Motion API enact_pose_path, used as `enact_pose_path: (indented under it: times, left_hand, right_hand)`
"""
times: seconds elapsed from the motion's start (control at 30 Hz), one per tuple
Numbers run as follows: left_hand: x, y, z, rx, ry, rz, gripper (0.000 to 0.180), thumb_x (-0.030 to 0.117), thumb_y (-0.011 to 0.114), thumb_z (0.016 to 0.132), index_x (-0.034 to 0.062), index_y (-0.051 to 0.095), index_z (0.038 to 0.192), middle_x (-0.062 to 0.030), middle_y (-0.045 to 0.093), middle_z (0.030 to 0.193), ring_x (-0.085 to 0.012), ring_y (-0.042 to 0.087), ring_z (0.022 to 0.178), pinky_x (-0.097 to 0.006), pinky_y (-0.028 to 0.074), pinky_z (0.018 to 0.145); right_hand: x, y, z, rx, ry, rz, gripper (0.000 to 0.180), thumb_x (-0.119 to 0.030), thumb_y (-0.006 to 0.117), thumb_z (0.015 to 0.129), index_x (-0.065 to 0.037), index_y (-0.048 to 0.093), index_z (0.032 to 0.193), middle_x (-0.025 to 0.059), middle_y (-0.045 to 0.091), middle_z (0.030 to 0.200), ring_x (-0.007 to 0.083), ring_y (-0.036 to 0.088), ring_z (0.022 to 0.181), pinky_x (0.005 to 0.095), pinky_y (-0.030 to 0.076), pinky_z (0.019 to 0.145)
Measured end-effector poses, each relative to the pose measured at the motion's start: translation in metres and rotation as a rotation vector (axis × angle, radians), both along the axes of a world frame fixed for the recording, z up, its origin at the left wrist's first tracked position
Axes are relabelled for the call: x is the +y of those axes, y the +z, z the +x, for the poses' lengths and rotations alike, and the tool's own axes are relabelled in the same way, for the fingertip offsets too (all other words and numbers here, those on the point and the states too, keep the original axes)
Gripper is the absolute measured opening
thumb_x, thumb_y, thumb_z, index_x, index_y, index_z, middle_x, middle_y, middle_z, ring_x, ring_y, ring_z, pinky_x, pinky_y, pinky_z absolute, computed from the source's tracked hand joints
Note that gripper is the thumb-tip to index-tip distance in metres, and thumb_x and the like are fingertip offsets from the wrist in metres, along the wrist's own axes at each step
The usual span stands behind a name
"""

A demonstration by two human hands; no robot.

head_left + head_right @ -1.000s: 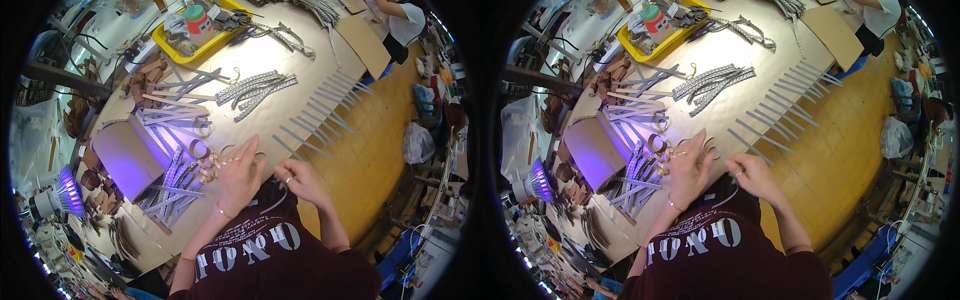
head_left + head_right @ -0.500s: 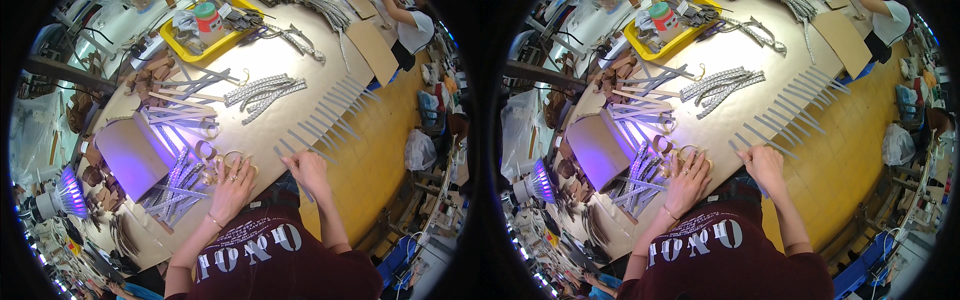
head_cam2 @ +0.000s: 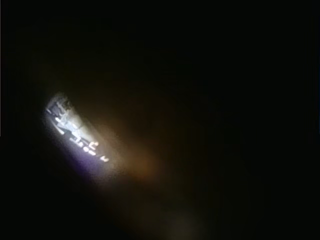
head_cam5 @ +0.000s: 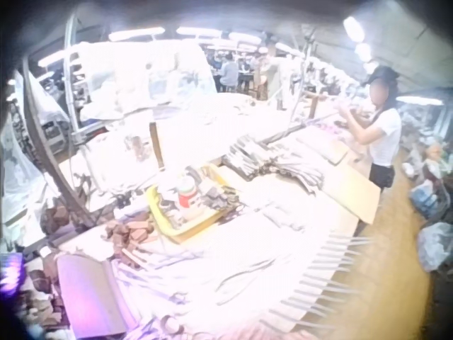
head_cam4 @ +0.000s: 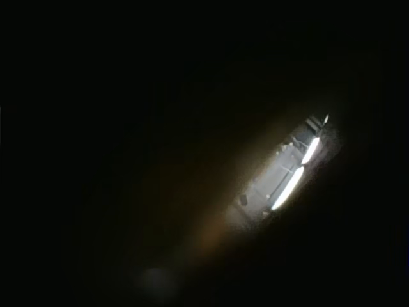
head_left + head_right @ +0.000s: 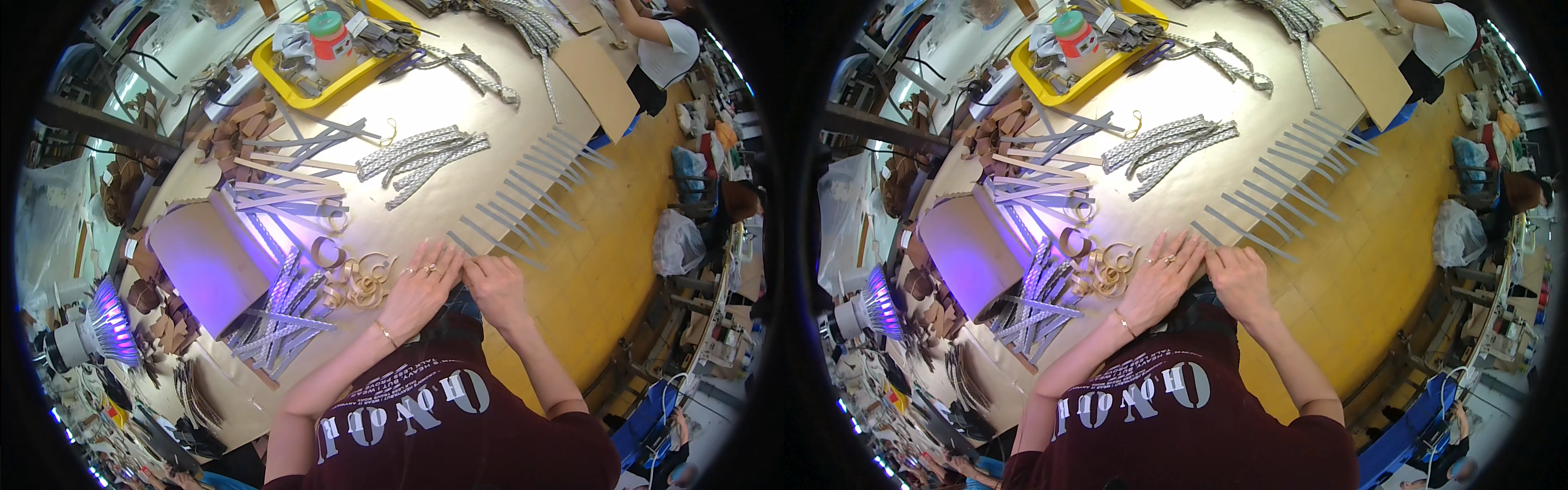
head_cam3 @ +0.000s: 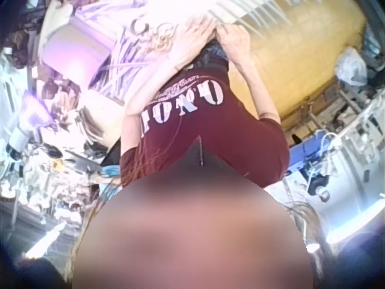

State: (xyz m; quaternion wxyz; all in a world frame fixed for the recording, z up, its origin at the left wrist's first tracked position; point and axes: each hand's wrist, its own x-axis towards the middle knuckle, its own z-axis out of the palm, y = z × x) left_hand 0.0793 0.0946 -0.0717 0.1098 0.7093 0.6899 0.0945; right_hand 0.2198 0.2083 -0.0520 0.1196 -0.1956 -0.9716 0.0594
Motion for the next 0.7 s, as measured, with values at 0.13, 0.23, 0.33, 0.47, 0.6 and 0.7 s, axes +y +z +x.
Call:
enact_pose_path:
  times: [0.13, 0.23, 0.33, 0.47, 0.6, 0.7]
  left_hand:
    - [-0.009, -0.008, 0.002, 0.036, 0.009, 0.017, 0.052, 0.02, 0.048, 0.094, 0.0055, 0.046, 0.145, -0.0091, 0.042, 0.154, -0.0282, 0.033, 0.146, -0.052, 0.017, 0.121]
    - [-0.009, -0.007, 0.005, 0.031, 0.041, 0.029, 0.052, 0.019, 0.047, 0.094, 0.0055, 0.046, 0.145, -0.0098, 0.042, 0.154, -0.029, 0.032, 0.147, -0.053, 0.017, 0.121]
    - [-0.008, 0.001, 0.004, -0.058, 0.066, 0.014, 0.049, 0.019, 0.051, 0.095, 0.0061, 0.049, 0.142, -0.0088, 0.044, 0.153, -0.0297, 0.033, 0.146, -0.055, 0.015, 0.121]
    - [-0.035, 0.023, -0.01, -0.308, 0.237, 0.156, 0.048, 0.011, 0.06, 0.09, 0.0036, 0.053, 0.136, -0.0138, 0.045, 0.151, -0.0343, 0.037, 0.143, -0.054, 0.019, 0.119]
    - [-0.081, 0.044, -0.037, -0.362, 0.602, 0.51, 0.051, 0.003, 0.064, 0.085, 0.0019, 0.054, 0.135, -0.0215, 0.046, 0.147, -0.0385, 0.048, 0.133, -0.05, 0.037, 0.111]
    - [-0.115, 0.056, -0.041, -0.338, 0.869, 0.632, 0.046, -0.001, 0.063, 0.086, 0.0004, 0.056, 0.132, -0.0249, 0.047, 0.144, -0.0385, 0.055, 0.125, -0.046, 0.046, 0.104]
  right_hand:
    - [-0.006, 0.001, -0.001, -0.081, -0.014, 0.01, 0.019, -0.013, 0.068, 0.077, -0.005, 0.068, 0.095, 0.0047, 0.062, 0.091, 0.0193, 0.06, 0.084, 0.0342, 0.044, 0.073]
    - [-0.011, 0.01, 0.001, -0.147, -0.042, -0.047, 0.027, -0.016, 0.07, 0.076, -0.004, 0.069, 0.101, 0.0056, 0.061, 0.101, 0.0204, 0.058, 0.096, 0.0358, 0.043, 0.08]
    - [-0.014, 0.024, 0.007, -0.183, -0.041, -0.059, 0.042, -0.023, 0.075, 0.075, -0.004, 0.067, 0.112, 0.0089, 0.06, 0.115, 0.0266, 0.055, 0.11, 0.0412, 0.041, 0.091]
    - [-0.018, 0.033, -0.003, 0.001, 0.004, -0.249, 0.068, -0.036, 0.08, 0.077, -0.007, 0.055, 0.133, 0.0146, 0.055, 0.13, 0.0359, 0.051, 0.121, 0.0502, 0.039, 0.1]
    - [-0.028, 0.01, -0.046, -0.019, 0.271, -0.477, 0.093, -0.051, 0.08, 0.074, -0.011, 0.04, 0.147, 0.0204, 0.028, 0.157, 0.0441, 0.028, 0.144, 0.0573, 0.031, 0.112]
    - [-0.044, -0.018, -0.091, 0.055, 0.514, -0.512, 0.103, -0.058, 0.081, 0.067, -0.02, 0.036, 0.152, 0.0209, 0.018, 0.161, 0.0473, 0.019, 0.147, 0.0579, 0.027, 0.114]
